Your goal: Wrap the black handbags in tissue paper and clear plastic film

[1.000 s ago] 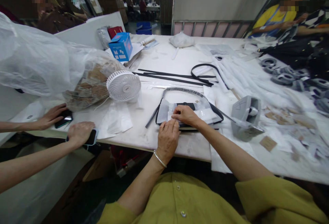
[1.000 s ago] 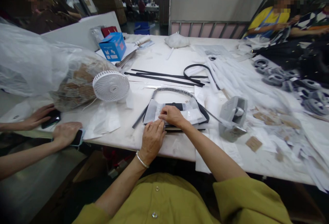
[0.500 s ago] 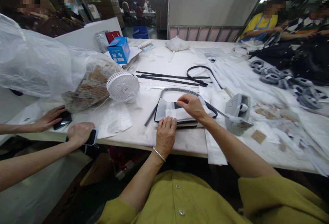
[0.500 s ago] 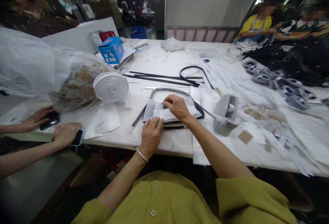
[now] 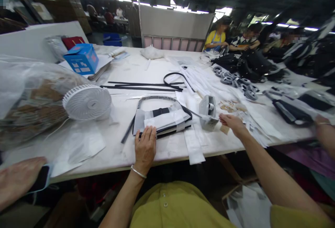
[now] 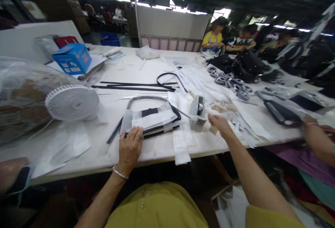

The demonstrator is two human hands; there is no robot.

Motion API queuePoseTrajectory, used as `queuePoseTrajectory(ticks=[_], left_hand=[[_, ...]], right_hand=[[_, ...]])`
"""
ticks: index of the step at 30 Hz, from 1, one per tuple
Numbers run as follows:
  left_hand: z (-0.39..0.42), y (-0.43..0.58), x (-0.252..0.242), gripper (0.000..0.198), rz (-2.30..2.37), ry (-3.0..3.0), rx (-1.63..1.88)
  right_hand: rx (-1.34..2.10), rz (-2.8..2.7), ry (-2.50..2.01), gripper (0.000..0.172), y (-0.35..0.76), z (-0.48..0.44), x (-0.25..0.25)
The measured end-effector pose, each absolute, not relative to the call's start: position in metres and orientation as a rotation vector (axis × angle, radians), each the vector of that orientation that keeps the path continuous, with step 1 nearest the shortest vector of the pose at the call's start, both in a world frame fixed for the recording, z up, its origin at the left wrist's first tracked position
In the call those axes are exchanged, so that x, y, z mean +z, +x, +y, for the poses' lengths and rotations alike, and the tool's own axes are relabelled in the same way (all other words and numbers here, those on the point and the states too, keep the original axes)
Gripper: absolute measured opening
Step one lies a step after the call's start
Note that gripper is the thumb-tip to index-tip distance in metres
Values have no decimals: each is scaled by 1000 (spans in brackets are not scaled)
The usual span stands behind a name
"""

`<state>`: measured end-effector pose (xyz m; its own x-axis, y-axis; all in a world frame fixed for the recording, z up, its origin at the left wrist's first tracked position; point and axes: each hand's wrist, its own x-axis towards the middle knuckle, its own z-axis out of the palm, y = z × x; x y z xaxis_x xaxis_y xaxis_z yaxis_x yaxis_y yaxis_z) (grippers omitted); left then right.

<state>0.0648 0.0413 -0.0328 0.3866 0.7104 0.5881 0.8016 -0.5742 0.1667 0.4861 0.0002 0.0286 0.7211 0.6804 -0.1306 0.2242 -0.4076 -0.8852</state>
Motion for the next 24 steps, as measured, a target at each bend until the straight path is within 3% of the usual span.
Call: queuePoseTrajectory(ticks=[2, 10, 24], left_hand=[[42, 66, -33, 41, -1356, -2480, -960], [41, 66, -29, 45, -1380, -2479, -913], [57, 49, -33, 39, -1326, -2514, -888]], right_hand=[[701, -613, -1879, 18, 481, 7, 20], [559, -670, -1948, 27, 469, 18, 21], [565, -372, -1746, 15, 446, 26, 49]])
